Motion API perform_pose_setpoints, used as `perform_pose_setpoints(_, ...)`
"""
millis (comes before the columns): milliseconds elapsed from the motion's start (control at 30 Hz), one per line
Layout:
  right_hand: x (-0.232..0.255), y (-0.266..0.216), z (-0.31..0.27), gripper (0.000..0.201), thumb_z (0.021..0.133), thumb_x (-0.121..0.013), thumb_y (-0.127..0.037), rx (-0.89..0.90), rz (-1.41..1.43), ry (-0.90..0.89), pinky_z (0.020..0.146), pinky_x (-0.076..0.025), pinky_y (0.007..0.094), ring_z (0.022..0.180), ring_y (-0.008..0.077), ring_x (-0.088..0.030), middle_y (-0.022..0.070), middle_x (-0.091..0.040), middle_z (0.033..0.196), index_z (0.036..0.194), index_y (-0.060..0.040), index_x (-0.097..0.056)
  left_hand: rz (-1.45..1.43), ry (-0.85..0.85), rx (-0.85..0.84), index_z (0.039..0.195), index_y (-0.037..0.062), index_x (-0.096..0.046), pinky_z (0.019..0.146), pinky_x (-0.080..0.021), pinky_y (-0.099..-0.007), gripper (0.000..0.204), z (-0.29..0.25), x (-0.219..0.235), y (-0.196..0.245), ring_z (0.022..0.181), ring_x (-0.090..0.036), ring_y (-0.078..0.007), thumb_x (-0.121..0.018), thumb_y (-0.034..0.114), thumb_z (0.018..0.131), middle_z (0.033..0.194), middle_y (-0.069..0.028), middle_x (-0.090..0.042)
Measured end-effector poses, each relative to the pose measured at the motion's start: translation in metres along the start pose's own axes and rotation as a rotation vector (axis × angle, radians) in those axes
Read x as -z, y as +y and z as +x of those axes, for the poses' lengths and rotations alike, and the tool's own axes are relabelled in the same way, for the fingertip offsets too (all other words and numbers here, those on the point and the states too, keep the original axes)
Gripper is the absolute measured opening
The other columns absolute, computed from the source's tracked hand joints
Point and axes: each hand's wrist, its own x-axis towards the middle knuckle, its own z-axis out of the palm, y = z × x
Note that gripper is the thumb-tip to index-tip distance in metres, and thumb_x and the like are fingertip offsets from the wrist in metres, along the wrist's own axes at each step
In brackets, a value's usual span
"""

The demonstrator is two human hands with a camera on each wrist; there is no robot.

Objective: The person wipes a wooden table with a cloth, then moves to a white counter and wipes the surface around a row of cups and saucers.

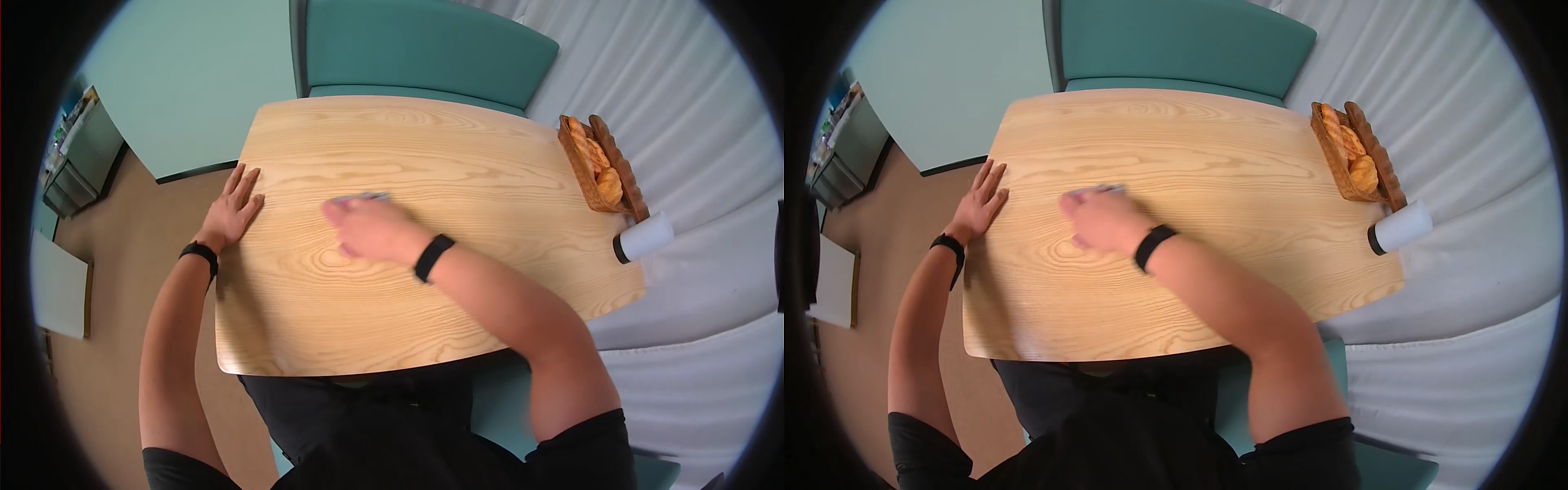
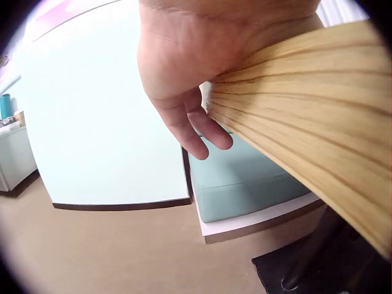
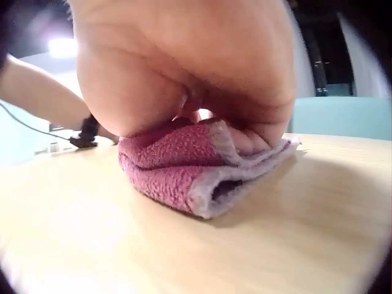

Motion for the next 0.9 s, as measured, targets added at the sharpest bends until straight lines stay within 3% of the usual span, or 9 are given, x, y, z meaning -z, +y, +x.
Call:
perform_pose_setpoints(67, 0.030, 0.041, -0.033, 0.042, 0.091, -0.065, -0.019, -0.259, 0.052, -0.018, 0.087, -0.055, 0.0518, 0.105, 0.0405, -0.068, 0.0187, -0.071, 0.111, 0.129, -0.0069, -0.053, -0.012, -0.007, 0.014, 0.161, 0.0191, -0.039, 0.117, -0.042, -0.0443, 0.064, -0.001, 0.002, 0.004, 0.147, -0.045, -0.0374, -0.051, 0.047, 0.104, 0.173, -0.0129, -0.022)
perform_pose_setpoints(100, 0.022, 0.078, -0.057, 0.049, 0.091, -0.062, -0.019, -0.283, -0.003, 0.076, 0.088, -0.055, 0.0531, 0.104, 0.0411, -0.068, 0.0200, -0.070, 0.112, 0.138, -0.0071, -0.051, -0.030, -0.015, 0.022, 0.161, 0.0174, -0.040, 0.118, -0.041, -0.0437, 0.064, -0.002, 0.005, 0.008, 0.148, -0.042, -0.0374, -0.052, 0.045, 0.104, 0.173, -0.0137, -0.023)
perform_pose_setpoints(133, 0.003, 0.125, -0.087, 0.031, 0.097, -0.059, -0.026, -0.251, -0.100, 0.278, 0.082, -0.057, 0.0498, 0.097, 0.0374, -0.072, 0.0187, -0.073, 0.106, 0.120, -0.0054, -0.056, -0.047, -0.024, 0.030, 0.160, 0.0156, -0.040, 0.119, -0.040, -0.0432, 0.063, -0.003, 0.007, 0.010, 0.150, -0.040, -0.0374, -0.052, 0.043, 0.105, 0.172, -0.0145, -0.024)
perform_pose_setpoints(200, 0.066, 0.128, -0.148, 0.026, 0.108, -0.039, -0.025, -0.802, 0.345, 0.035, 0.066, -0.054, 0.0504, 0.066, 0.0341, -0.067, 0.0171, -0.069, 0.081, 0.113, -0.0047, -0.055, -0.077, -0.026, 0.029, 0.160, 0.0154, -0.041, 0.118, -0.041, -0.0432, 0.062, -0.005, 0.009, 0.011, 0.149, -0.042, -0.0379, -0.053, 0.042, 0.105, 0.172, -0.0146, -0.024)
perform_pose_setpoints(267, 0.045, 0.195, -0.234, 0.035, 0.113, -0.031, -0.032, -0.838, 0.206, 0.138, 0.068, -0.055, 0.0449, 0.058, 0.0320, -0.065, 0.0166, -0.067, 0.073, 0.109, -0.0049, -0.054, -0.088, -0.019, 0.020, 0.160, 0.0152, -0.041, 0.118, -0.041, -0.0432, 0.062, -0.005, 0.009, 0.012, 0.148, -0.043, -0.0384, -0.052, 0.041, 0.105, 0.172, -0.0146, -0.024)
perform_pose_setpoints(300, 0.061, 0.199, -0.265, 0.041, 0.112, -0.032, -0.034, -1.023, 0.271, 0.013, 0.076, -0.056, 0.0469, 0.073, 0.0362, -0.070, 0.0195, -0.072, 0.085, 0.124, -0.0024, -0.056, -0.085, -0.011, 0.013, 0.160, 0.0151, -0.041, 0.118, -0.041, -0.0432, 0.062, -0.005, 0.007, 0.010, 0.148, -0.044, -0.0386, -0.052, 0.041, 0.105, 0.172, -0.0146, -0.024)
perform_pose_setpoints(433, 0.030, 0.252, -0.390, 0.057, 0.110, -0.035, -0.032, -1.165, -0.033, 0.063, 0.097, -0.052, 0.0520, 0.108, 0.0462, -0.067, 0.0295, -0.071, 0.117, 0.157, -0.0021, -0.039, -0.094, -0.003, 0.009, 0.160, 0.0150, -0.041, 0.118, -0.041, -0.0433, 0.062, -0.004, 0.007, 0.009, 0.147, -0.044, -0.0394, -0.053, 0.041, 0.105, 0.172, -0.0144, -0.024)
perform_pose_setpoints(667, 0.028, 0.245, -0.377, 0.054, 0.109, -0.036, -0.032, -1.182, -0.100, 0.102, 0.100, -0.051, 0.0507, 0.113, 0.0458, -0.065, 0.0299, -0.070, 0.117, 0.151, -0.0013, -0.046, -0.058, 0.011, 0.005, 0.160, 0.0197, -0.041, 0.117, -0.042, -0.0444, 0.064, -0.002, 0.003, 0.004, 0.143, -0.049, -0.0381, -0.053, 0.047, 0.103, 0.173, -0.0134, -0.023)
perform_pose_setpoints(900, 0.028, 0.197, -0.237, 0.048, 0.101, -0.055, -0.029, -0.725, -0.093, 0.119, 0.098, -0.052, 0.0513, 0.116, 0.0442, -0.064, 0.0258, -0.067, 0.127, 0.137, 0.0017, -0.050, -0.079, -0.010, 0.017, 0.160, 0.0199, -0.041, 0.117, -0.042, -0.0450, 0.065, -0.001, 0.003, 0.003, 0.143, -0.049, -0.0382, -0.053, 0.047, 0.102, 0.173, -0.0129, -0.022)
